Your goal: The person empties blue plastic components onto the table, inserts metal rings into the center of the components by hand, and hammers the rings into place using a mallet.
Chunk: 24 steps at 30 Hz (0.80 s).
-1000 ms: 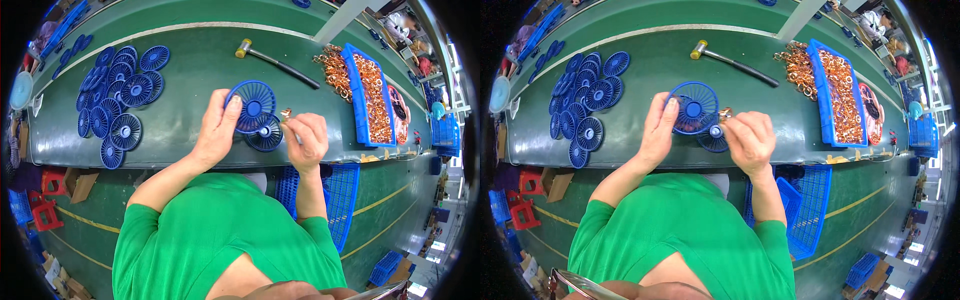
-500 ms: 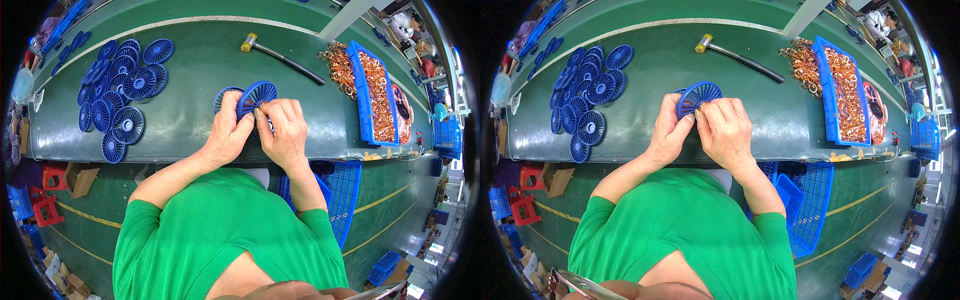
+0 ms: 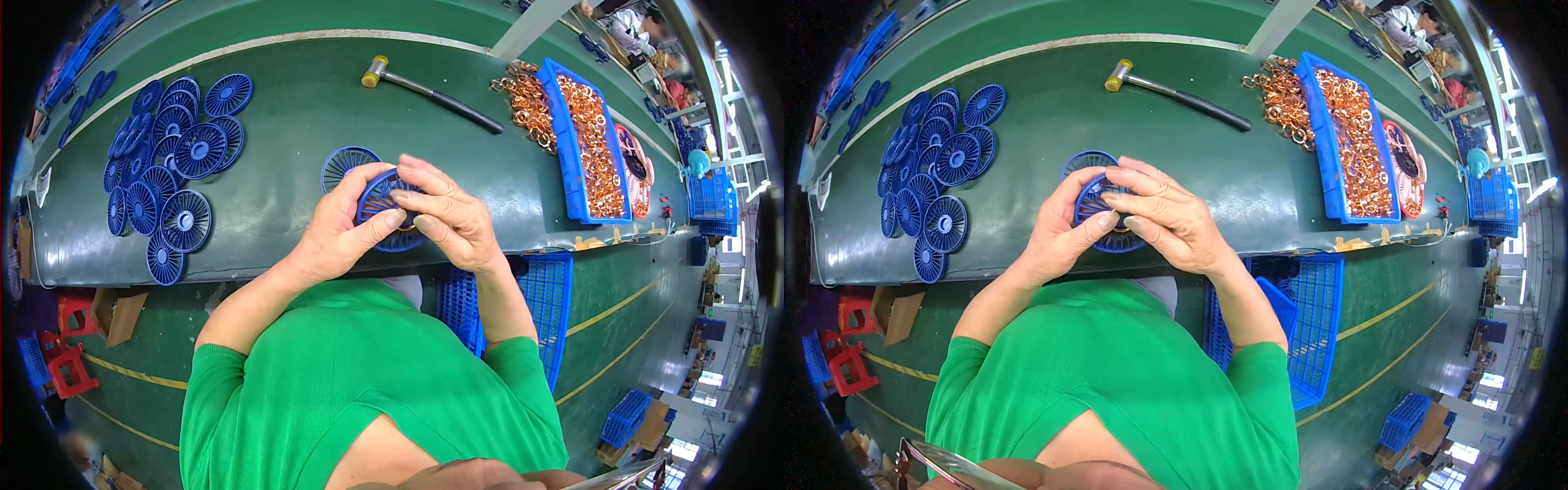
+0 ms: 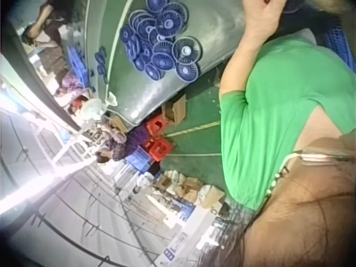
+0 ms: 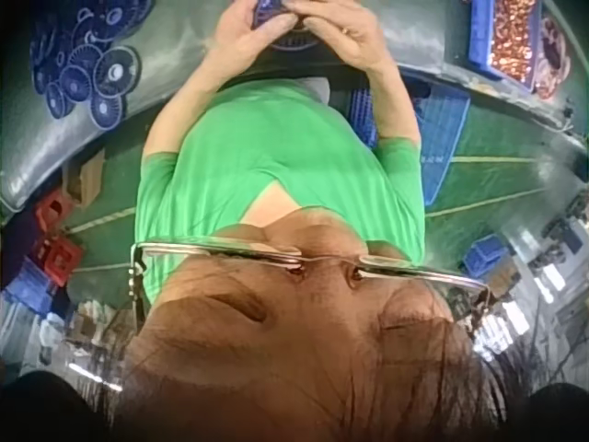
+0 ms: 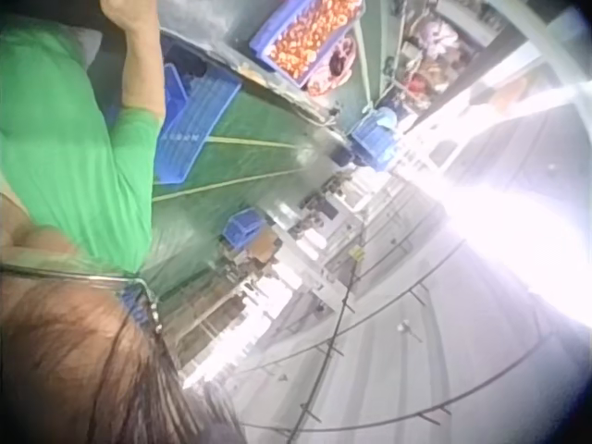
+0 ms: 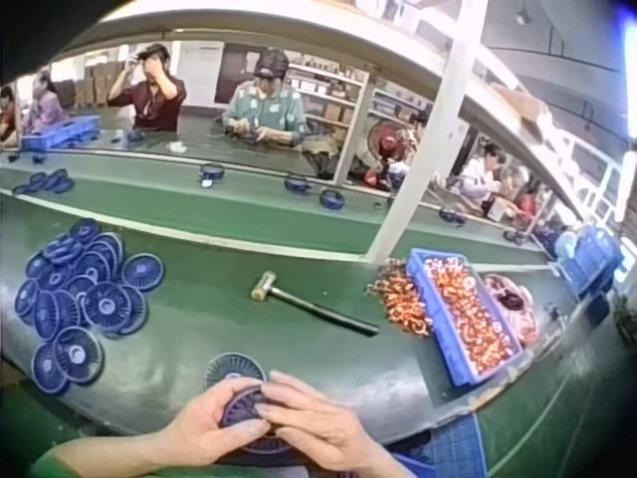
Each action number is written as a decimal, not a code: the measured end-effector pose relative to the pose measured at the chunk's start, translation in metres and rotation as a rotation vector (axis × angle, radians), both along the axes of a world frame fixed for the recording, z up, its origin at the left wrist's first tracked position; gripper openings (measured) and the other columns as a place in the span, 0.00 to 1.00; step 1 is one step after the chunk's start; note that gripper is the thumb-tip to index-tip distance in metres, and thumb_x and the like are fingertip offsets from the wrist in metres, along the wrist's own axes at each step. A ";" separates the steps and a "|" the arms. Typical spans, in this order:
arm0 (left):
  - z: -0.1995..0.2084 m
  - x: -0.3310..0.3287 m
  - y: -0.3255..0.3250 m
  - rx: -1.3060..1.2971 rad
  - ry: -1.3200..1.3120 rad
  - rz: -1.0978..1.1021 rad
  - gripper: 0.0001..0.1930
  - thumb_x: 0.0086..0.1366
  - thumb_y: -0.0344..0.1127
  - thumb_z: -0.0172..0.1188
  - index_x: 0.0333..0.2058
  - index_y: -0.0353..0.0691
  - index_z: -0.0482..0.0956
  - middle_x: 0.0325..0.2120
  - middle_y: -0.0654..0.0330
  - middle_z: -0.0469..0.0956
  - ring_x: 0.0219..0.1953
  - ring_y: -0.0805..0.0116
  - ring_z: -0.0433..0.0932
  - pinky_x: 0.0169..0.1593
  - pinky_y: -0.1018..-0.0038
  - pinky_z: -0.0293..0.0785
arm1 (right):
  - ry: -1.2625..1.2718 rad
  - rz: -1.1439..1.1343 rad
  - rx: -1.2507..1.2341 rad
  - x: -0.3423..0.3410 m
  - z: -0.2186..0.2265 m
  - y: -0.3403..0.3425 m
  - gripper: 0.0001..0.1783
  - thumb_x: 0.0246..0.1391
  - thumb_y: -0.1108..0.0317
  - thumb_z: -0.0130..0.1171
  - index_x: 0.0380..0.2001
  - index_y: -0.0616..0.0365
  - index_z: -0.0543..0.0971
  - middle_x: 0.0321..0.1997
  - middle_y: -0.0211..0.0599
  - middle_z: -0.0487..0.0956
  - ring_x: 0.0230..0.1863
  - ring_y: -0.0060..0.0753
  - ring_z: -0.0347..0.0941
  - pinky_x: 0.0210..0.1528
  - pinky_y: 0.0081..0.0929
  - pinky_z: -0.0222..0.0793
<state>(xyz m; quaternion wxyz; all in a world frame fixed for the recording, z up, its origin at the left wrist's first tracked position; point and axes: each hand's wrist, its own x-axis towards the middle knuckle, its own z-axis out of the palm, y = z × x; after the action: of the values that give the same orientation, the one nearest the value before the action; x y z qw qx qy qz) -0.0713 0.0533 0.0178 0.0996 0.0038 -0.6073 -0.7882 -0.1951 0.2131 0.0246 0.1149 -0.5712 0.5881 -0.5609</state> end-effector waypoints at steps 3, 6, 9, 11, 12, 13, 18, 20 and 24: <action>-0.002 -0.003 -0.006 -0.359 0.082 0.017 0.26 0.64 0.36 0.60 0.58 0.35 0.63 0.45 0.54 0.77 0.44 0.67 0.79 0.48 0.73 0.74 | 0.002 -0.072 -0.043 0.003 -0.007 -0.001 0.24 0.50 0.75 0.62 0.53 0.59 0.77 0.62 0.49 0.70 0.65 0.50 0.64 0.63 0.40 0.61; -0.007 -0.009 -0.007 -0.716 0.329 0.152 0.27 0.60 0.29 0.62 0.57 0.36 0.65 0.41 0.51 0.79 0.38 0.56 0.82 0.40 0.67 0.78 | -0.109 -0.173 -0.088 0.000 -0.012 -0.003 0.32 0.46 0.76 0.65 0.58 0.59 0.71 0.64 0.52 0.67 0.62 0.45 0.67 0.59 0.35 0.67; -0.014 -0.011 -0.009 -0.870 0.494 0.270 0.29 0.55 0.23 0.64 0.56 0.37 0.67 0.39 0.51 0.80 0.35 0.54 0.82 0.35 0.66 0.79 | -0.034 -0.225 0.166 -0.026 -0.009 0.007 0.37 0.48 0.73 0.65 0.63 0.61 0.64 0.63 0.47 0.69 0.57 0.40 0.73 0.55 0.33 0.71; -0.013 -0.011 -0.012 -1.052 0.480 0.405 0.25 0.55 0.22 0.65 0.52 0.33 0.70 0.38 0.48 0.81 0.36 0.53 0.83 0.39 0.67 0.79 | -0.215 -0.500 0.176 -0.062 -0.018 0.020 0.30 0.53 0.67 0.63 0.59 0.61 0.70 0.52 0.40 0.78 0.43 0.29 0.78 0.46 0.23 0.73; -0.014 -0.014 -0.014 -1.065 0.466 0.465 0.25 0.53 0.21 0.65 0.51 0.34 0.71 0.37 0.50 0.81 0.36 0.54 0.82 0.39 0.67 0.79 | -0.136 -0.777 0.207 -0.085 -0.026 0.026 0.23 0.53 0.67 0.64 0.52 0.59 0.76 0.41 0.40 0.82 0.35 0.32 0.79 0.39 0.28 0.75; -0.013 -0.017 -0.016 -1.095 0.497 0.536 0.25 0.52 0.21 0.65 0.51 0.35 0.72 0.37 0.51 0.81 0.37 0.55 0.82 0.39 0.66 0.79 | 0.249 -1.020 0.337 -0.116 -0.035 0.039 0.20 0.55 0.60 0.62 0.49 0.57 0.78 0.36 0.44 0.82 0.34 0.40 0.80 0.39 0.33 0.74; -0.038 -0.033 -0.029 -1.351 0.187 0.497 0.21 0.59 0.30 0.56 0.53 0.47 0.72 0.49 0.52 0.76 0.53 0.51 0.75 0.57 0.58 0.71 | 0.523 -1.255 0.796 -0.174 -0.053 0.076 0.16 0.58 0.54 0.54 0.37 0.55 0.77 0.36 0.53 0.80 0.39 0.58 0.76 0.41 0.51 0.71; -0.040 -0.028 -0.032 -1.422 0.047 0.382 0.21 0.63 0.40 0.56 0.56 0.53 0.70 0.60 0.49 0.64 0.65 0.45 0.57 0.66 0.44 0.48 | 0.606 -1.298 0.760 -0.180 -0.069 0.079 0.15 0.57 0.55 0.55 0.30 0.57 0.74 0.33 0.49 0.77 0.38 0.56 0.75 0.37 0.51 0.71; -0.028 0.012 -0.047 -1.415 -0.017 0.497 0.28 0.59 0.46 0.62 0.59 0.57 0.68 0.64 0.50 0.59 0.68 0.46 0.51 0.67 0.41 0.41 | 0.660 -1.240 0.688 -0.173 -0.070 0.074 0.11 0.57 0.61 0.57 0.28 0.57 0.73 0.30 0.45 0.76 0.33 0.51 0.74 0.35 0.46 0.69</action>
<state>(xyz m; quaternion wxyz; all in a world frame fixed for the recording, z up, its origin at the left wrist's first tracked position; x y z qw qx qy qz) -0.0588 0.0060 -0.0099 0.2484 0.0820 -0.9512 -0.1636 -0.3685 0.2867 -0.0452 -0.2298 -0.2079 0.9444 -0.1097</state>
